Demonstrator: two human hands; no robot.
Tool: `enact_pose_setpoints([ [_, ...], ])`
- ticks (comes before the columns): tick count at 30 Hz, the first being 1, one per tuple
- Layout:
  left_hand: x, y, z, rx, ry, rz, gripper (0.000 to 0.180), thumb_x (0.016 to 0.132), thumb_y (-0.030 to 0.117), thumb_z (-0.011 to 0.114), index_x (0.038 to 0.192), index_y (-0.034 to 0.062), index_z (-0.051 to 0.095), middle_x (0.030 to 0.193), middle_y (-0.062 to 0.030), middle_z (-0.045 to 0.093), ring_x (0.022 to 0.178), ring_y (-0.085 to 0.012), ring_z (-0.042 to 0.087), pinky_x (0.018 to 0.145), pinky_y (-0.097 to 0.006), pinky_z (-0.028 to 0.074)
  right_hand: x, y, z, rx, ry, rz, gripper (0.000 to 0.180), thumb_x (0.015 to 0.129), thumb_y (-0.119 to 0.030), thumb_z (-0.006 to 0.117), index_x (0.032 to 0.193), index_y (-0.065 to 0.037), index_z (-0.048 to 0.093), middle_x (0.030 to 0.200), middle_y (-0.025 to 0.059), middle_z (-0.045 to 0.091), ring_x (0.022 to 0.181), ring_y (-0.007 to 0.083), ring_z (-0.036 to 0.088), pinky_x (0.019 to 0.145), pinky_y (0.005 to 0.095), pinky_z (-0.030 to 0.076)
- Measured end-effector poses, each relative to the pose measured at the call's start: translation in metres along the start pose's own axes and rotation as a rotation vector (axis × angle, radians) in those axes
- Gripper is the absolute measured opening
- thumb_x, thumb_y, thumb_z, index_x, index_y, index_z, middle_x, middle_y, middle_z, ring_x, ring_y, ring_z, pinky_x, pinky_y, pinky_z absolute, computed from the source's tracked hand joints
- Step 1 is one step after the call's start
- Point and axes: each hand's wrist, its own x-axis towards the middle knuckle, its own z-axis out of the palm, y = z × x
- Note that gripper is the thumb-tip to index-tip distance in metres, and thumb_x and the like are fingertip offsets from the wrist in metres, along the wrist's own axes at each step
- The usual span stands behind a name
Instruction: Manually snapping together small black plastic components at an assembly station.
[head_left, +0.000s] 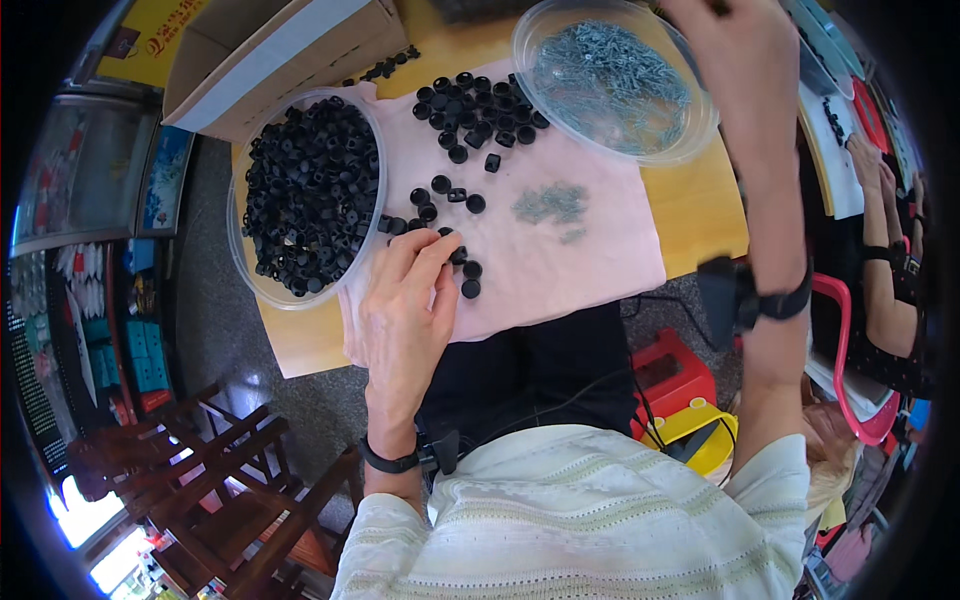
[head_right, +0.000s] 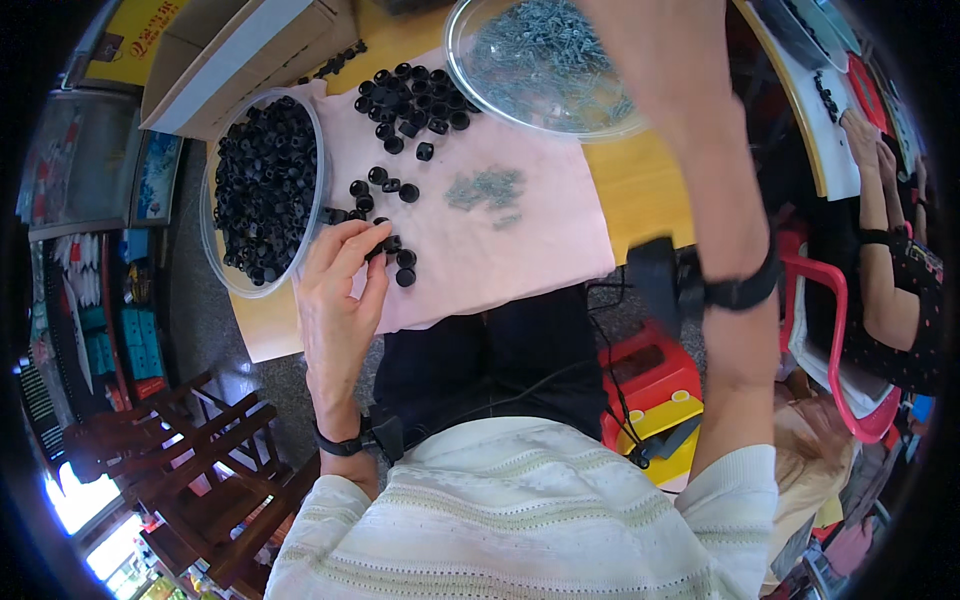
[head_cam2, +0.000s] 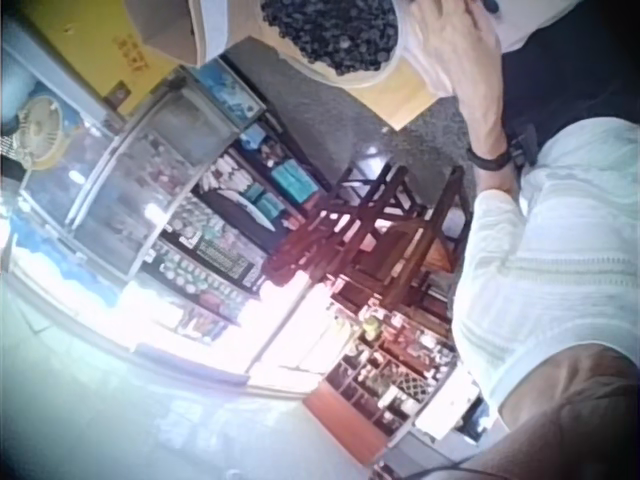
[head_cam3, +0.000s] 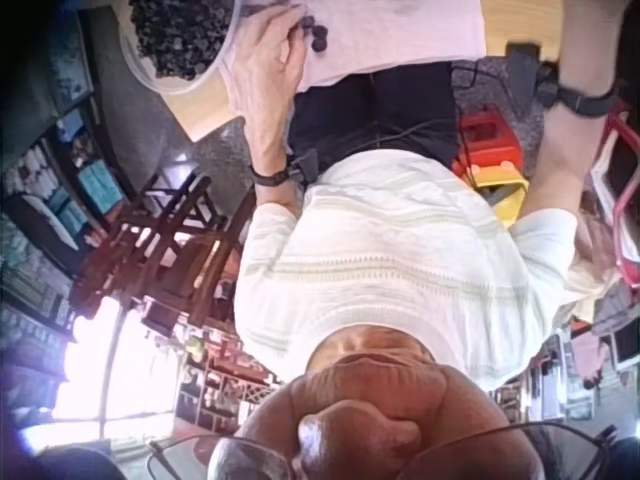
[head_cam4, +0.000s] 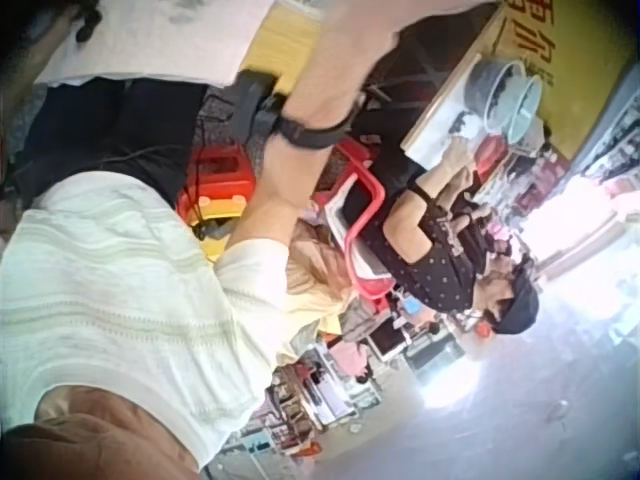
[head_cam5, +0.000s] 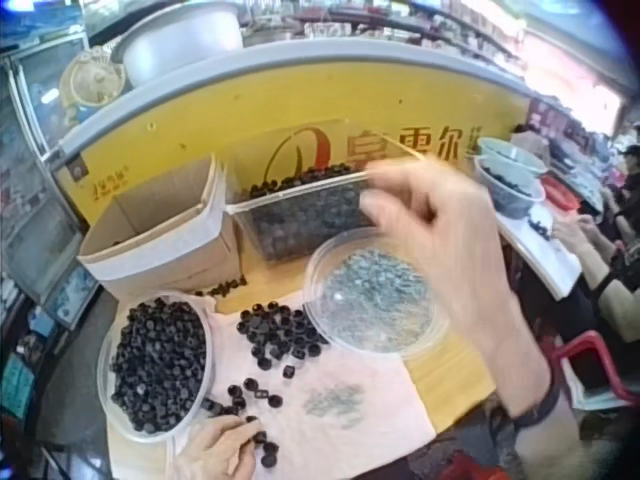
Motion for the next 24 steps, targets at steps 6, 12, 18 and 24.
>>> enact_pose_setpoints([
  [6, -0.001, -0.002, 0.003, -0.037, -0.005, -0.004, 0.022, 0.076, -0.002, 0.067, 0.098, 0.0028, 0.067, 0.1, -0.0096, 0.062, 0.089, -0.0281, 0.059, 0.075, -0.036, 0.049, -0.101, 0.019, 0.016, 0.044, -0.152, -0.024, 0.017, 0.082, -0.012, 0.069, 0.099, -0.008, 0.069, 0.095, 0.0092, 0.066, 0.083, 0.0252, 0.063, 0.07, 0.0339, 0.051],
  [12, -0.002, 0.002, 0.003, -0.243, 0.032, -0.067, 0.019, 0.079, -0.002, 0.067, 0.097, 0.0015, 0.067, 0.106, -0.009, 0.064, 0.091, -0.0213, 0.062, 0.075, -0.031, 0.049, -0.168, 0.003, 0.042, 0.308, -0.229, 0.089, 0.019, 0.08, -0.005, 0.069, 0.098, -0.005, 0.067, 0.092, 0.0097, 0.066, 0.083, 0.027, 0.063, 0.069, 0.0328, 0.051],
  [18, -0.015, 0.021, 0.014, -0.956, 0.06, -0.189, 0.02, 0.086, -0.008, 0.063, 0.105, -0.0025, 0.063, 0.113, -0.0104, 0.064, 0.098, -0.0124, 0.062, 0.084, -0.025, 0.049, -0.178, -0.011, 0.049, 0.738, -0.273, 0.426, 0.019, 0.085, -0.008, 0.069, 0.102, -0.001, 0.068, 0.088, 0.0075, 0.068, 0.074, 0.0141, 0.064, 0.06, 0.0262, 0.052],
  [24, -0.018, 0.028, 0.026, -0.869, 0.015, -0.112, 0.025, 0.085, -0.007, 0.066, 0.109, -0.0034, 0.062, 0.109, -0.0095, 0.065, 0.097, -0.0135, 0.064, 0.086, -0.025, 0.051, -0.187, -0.004, 0.039, 1.015, -0.297, 0.698, 0.017, 0.087, -0.008, 0.069, 0.101, 0.003, 0.068, 0.092, 0.005, 0.068, 0.078, 0.0069, 0.062, 0.063, 0.0212, 0.054],
])
